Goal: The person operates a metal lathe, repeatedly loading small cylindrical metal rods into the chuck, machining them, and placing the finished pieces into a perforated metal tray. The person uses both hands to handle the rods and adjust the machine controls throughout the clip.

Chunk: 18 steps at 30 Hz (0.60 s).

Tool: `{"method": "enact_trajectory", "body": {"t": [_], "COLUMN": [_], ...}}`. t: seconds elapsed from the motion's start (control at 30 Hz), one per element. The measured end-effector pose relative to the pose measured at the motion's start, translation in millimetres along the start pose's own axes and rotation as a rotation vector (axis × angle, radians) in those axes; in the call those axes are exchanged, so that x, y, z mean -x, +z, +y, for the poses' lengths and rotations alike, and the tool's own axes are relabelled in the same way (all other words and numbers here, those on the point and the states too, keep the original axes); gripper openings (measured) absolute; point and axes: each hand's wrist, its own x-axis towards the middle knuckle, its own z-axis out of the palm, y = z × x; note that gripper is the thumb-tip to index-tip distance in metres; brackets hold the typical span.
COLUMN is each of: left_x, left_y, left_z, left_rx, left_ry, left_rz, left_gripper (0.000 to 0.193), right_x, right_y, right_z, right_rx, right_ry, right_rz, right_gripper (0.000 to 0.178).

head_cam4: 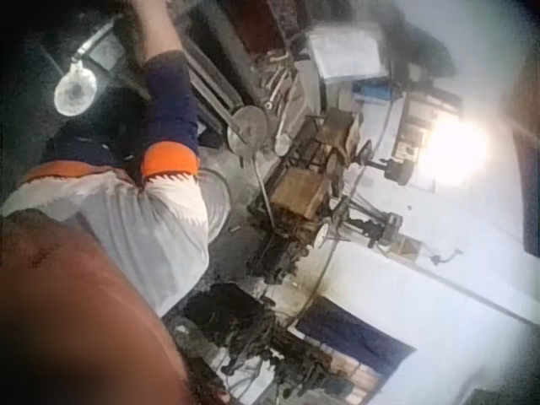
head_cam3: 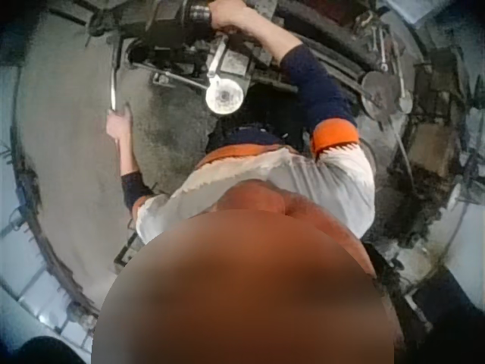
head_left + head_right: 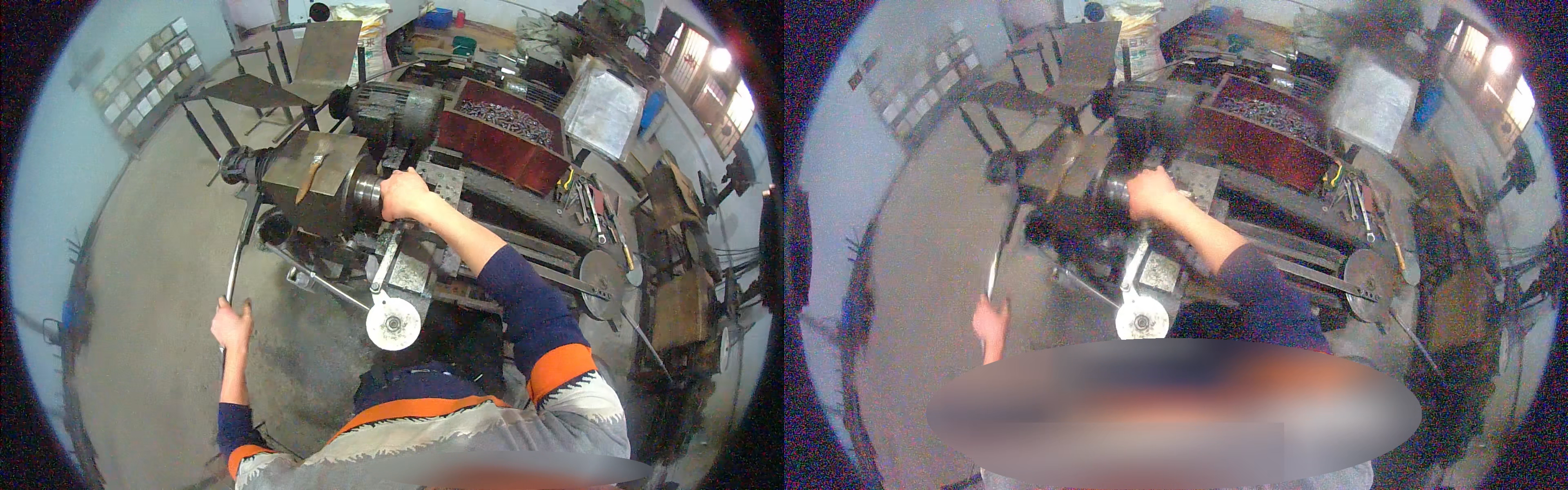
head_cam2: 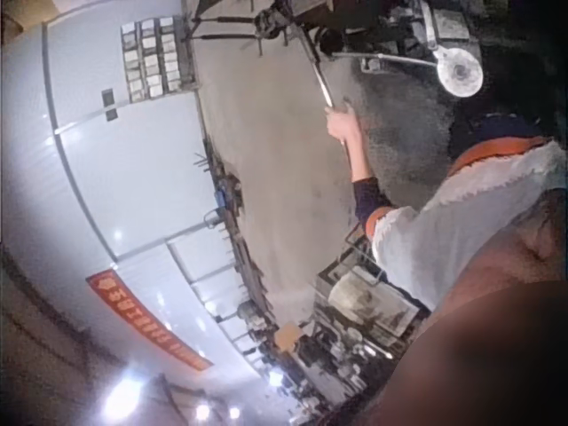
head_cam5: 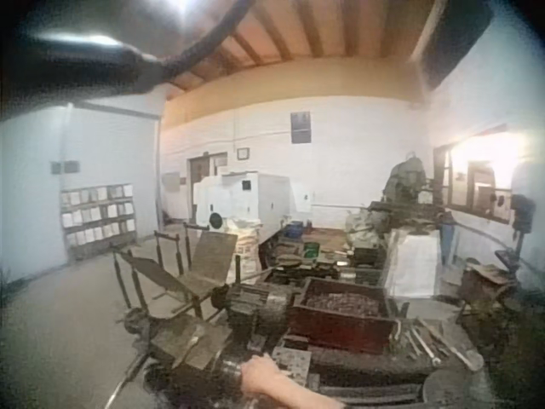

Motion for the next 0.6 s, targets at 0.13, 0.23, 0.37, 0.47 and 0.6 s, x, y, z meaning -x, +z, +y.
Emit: {"method": "enact_trajectory", "body": {"t": [0.13, 0.23, 0.37, 0.47, 0.6], "left_x": [-10.0, -7.9, 10.8, 41.5, 73.5], "left_y": [-10.4, -66.4, -100.3, -124.6, -128.1], "left_z": [-1.9, 41.8, 160.9, 235.0, 290.9], "left_rx": [-0.002, 0.234, 1.226, 1.338, 1.574], "left_ry": [0.154, 0.334, 0.677, 0.945, 1.131], "left_rz": [-0.126, -0.153, -0.397, -0.704, -0.928], "left_gripper": [0.043, 0.033, 0.019, 0.025, 0.028], "right_x": [30.1, 99.6, 181.3, 215.8, 240.9], "right_y": [-15.0, -12.2, 19.8, 33.7, 35.3], "right_z": [8.4, 21.5, 23.5, 20.7, 25.6], "right_rx": [-0.031, -0.572, -0.980, -1.167, -1.144], "right_ry": [-0.067, -0.302, -0.405, -0.349, -0.250], "right_rz": [0.156, 0.474, 0.484, 0.471, 0.532], "right_gripper": [0.031, 0.036, 0.041, 0.045, 0.043]}}
